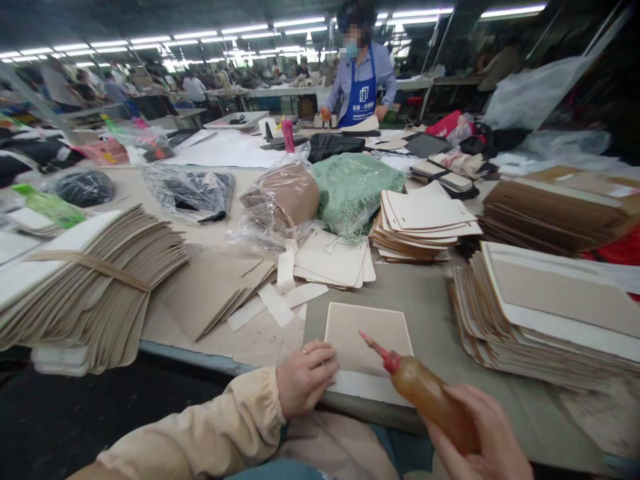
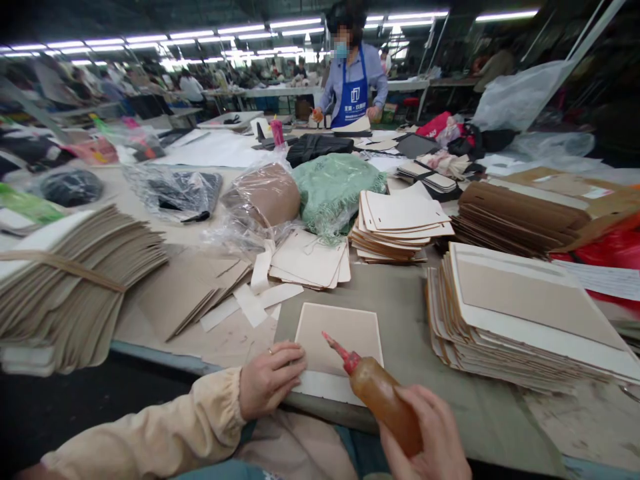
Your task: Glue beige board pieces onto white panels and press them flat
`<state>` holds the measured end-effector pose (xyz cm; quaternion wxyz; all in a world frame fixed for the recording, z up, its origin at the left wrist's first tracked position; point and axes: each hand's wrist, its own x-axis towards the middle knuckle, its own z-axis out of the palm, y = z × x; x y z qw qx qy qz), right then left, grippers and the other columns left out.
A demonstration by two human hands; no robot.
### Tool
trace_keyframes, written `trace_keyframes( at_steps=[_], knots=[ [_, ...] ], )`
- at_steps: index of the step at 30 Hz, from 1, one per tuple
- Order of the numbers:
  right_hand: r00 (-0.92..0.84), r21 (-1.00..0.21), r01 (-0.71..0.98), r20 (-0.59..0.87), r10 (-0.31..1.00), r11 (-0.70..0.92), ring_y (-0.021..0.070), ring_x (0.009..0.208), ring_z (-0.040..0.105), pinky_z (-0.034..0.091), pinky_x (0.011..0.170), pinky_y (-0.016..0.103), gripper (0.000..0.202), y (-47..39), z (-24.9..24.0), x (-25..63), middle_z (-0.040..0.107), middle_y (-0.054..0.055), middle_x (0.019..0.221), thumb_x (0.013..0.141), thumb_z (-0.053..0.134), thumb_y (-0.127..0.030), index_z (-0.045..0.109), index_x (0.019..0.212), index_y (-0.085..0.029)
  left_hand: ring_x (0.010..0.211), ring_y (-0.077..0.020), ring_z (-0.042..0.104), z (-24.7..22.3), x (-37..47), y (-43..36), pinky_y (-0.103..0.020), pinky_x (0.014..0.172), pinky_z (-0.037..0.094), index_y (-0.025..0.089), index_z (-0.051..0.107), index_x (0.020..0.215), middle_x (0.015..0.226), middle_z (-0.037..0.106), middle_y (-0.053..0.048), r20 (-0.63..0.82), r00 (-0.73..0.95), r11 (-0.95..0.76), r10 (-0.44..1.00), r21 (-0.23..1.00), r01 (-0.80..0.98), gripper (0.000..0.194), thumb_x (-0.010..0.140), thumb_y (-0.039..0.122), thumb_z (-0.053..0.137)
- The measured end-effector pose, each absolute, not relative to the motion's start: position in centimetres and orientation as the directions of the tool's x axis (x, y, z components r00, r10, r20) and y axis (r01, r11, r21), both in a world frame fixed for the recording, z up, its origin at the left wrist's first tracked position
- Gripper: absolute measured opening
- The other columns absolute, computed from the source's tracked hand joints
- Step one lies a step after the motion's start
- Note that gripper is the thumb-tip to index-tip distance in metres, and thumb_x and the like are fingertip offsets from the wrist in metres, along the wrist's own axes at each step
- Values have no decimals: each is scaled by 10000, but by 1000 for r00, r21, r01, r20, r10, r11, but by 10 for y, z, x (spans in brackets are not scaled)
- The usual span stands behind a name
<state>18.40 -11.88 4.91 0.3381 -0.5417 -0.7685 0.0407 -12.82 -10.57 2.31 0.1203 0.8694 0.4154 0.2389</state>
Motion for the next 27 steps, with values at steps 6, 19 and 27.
trace_keyframes(
  at_steps=[6, 19, 27],
  knots=[
    [-377, -328, 774, 448, 811, 541, 263, 958, 525, 482, 801, 397, 339, -93, 51, 131, 482, 125, 1082, 893, 454, -280, 453, 1220, -193, 1142, -234, 520, 26, -129, -106, -423, 1024, 431, 157, 581, 1144, 1145, 612, -122, 305, 533, -614, 789, 416, 671, 300, 867, 208, 476],
    [-482, -216, 760, 444, 755, 613, 254, 926, 489, 465, 776, 410, 396, -77, 60, 101, 472, 117, 1038, 872, 458, -127, 470, 1258, -213, 1144, -225, 512, 23, -128, -107, -411, 1047, 407, 156, 585, 1126, 1142, 610, -112, 310, 509, -596, 803, 434, 676, 286, 860, 189, 486],
    [-427, -179, 799, 503, 751, 574, 250, 869, 496, 457, 727, 403, 326, -82, 62, 119, 498, 115, 996, 874, 446, -152, 553, 1176, -214, 1132, -245, 522, 22, -129, -106, -430, 1025, 433, 155, 580, 1133, 1140, 610, -112, 321, 532, -622, 783, 422, 660, 296, 849, 180, 503]
  ],
)
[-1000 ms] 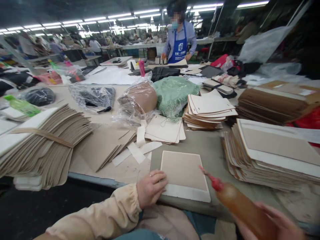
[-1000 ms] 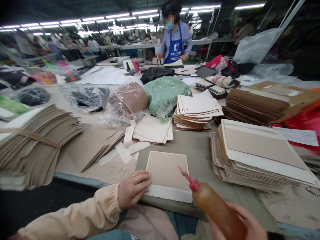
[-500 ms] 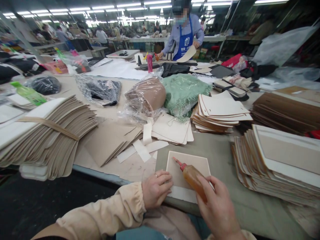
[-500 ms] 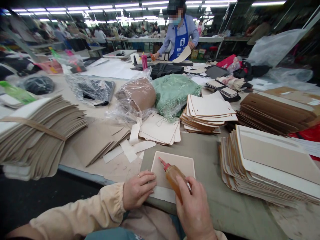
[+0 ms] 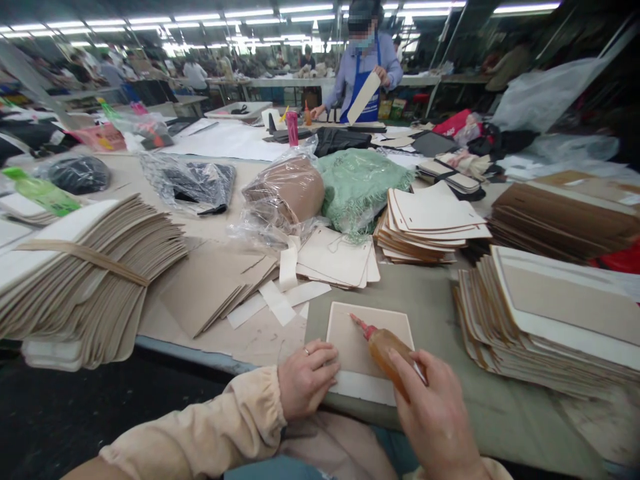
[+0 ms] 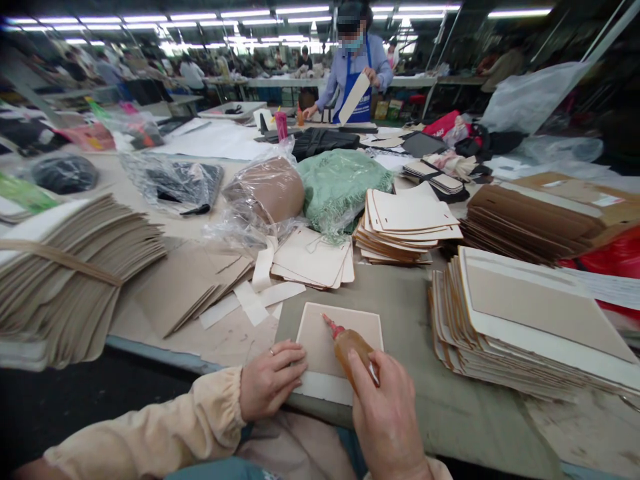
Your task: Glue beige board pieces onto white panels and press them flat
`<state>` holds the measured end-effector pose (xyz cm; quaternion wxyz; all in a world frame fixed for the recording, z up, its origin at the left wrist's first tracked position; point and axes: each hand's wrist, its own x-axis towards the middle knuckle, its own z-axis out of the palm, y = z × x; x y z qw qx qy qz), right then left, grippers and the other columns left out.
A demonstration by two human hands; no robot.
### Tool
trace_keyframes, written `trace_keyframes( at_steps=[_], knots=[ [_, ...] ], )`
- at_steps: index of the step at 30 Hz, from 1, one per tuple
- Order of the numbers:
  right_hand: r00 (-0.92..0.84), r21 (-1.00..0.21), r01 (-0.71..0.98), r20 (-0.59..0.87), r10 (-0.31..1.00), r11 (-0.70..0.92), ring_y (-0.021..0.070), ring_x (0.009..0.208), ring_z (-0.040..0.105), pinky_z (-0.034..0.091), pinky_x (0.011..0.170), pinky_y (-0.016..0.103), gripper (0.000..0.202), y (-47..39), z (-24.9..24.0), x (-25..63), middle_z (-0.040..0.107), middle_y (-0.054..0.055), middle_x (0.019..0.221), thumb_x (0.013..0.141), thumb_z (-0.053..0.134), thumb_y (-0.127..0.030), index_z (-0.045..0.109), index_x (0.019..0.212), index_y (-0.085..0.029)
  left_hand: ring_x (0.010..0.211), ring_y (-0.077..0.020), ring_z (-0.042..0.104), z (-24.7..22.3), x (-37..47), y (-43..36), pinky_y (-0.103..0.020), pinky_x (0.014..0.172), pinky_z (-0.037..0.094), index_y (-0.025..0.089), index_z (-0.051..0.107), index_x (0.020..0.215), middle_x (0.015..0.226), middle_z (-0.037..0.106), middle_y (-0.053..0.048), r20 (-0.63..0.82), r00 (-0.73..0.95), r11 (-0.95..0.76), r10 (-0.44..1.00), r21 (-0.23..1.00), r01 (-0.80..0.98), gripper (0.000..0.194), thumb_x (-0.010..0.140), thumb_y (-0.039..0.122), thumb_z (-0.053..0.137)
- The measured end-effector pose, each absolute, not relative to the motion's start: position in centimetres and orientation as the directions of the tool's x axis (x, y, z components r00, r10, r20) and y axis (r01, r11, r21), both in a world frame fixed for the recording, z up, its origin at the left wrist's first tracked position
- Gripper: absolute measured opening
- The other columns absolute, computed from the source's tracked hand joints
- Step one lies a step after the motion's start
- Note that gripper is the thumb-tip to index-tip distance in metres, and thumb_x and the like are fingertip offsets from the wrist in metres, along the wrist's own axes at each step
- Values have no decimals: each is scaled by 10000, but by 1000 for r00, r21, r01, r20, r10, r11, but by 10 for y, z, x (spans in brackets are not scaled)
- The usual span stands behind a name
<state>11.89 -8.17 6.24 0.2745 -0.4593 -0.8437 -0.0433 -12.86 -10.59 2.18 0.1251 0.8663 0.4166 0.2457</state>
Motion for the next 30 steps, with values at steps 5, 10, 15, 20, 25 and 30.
trace_keyframes(
  at_steps=[5, 10, 15, 20, 25, 30],
  knots=[
    [-360, -106, 870, 531, 768, 481, 252, 826, 501, 464, 708, 408, 297, -87, 66, 152, 502, 118, 967, 855, 468, -163, 573, 1131, -198, 1130, -245, 523, 23, -128, -106, -436, 1022, 440, 145, 592, 1113, 1128, 616, -115, 336, 524, -622, 783, 417, 663, 284, 841, 160, 513],
    [-288, -57, 926, 531, 797, 373, 263, 839, 510, 470, 715, 401, 274, -92, 67, 179, 515, 126, 962, 833, 512, -182, 590, 1096, -164, 1133, -238, 522, 21, -128, -105, -423, 1009, 455, 145, 601, 1110, 1124, 617, -116, 360, 527, -638, 770, 393, 663, 288, 834, 133, 517],
    [-238, -51, 951, 515, 824, 306, 268, 821, 507, 465, 713, 404, 277, -97, 64, 188, 526, 126, 934, 791, 522, -175, 612, 1051, -142, 1138, -241, 521, 18, -128, -104, -424, 1009, 455, 146, 602, 1114, 1131, 615, -115, 367, 523, -638, 769, 391, 664, 292, 835, 130, 518],
    [-192, -69, 961, 535, 823, 269, 271, 813, 507, 463, 709, 412, 302, -101, 67, 179, 527, 137, 948, 795, 523, -191, 608, 1081, -143, 1136, -245, 525, 19, -129, -105, -434, 1010, 453, 157, 596, 1125, 1138, 614, -110, 354, 522, -630, 776, 394, 669, 299, 839, 136, 512],
    [-195, -75, 957, 541, 818, 279, 277, 818, 507, 471, 704, 425, 279, -101, 66, 173, 521, 149, 964, 808, 534, -201, 611, 1069, -142, 1141, -245, 519, 20, -128, -106, -436, 1015, 449, 151, 594, 1121, 1136, 614, -112, 345, 526, -629, 777, 406, 664, 296, 834, 140, 520],
    [-265, -170, 900, 516, 814, 400, 276, 851, 508, 483, 711, 437, 308, -98, 57, 143, 507, 136, 965, 805, 509, -140, 588, 1102, -158, 1122, -242, 527, 23, -127, -105, -428, 1011, 455, 134, 603, 1090, 1109, 622, -118, 368, 511, -629, 777, 412, 659, 270, 835, 141, 517]
  ],
)
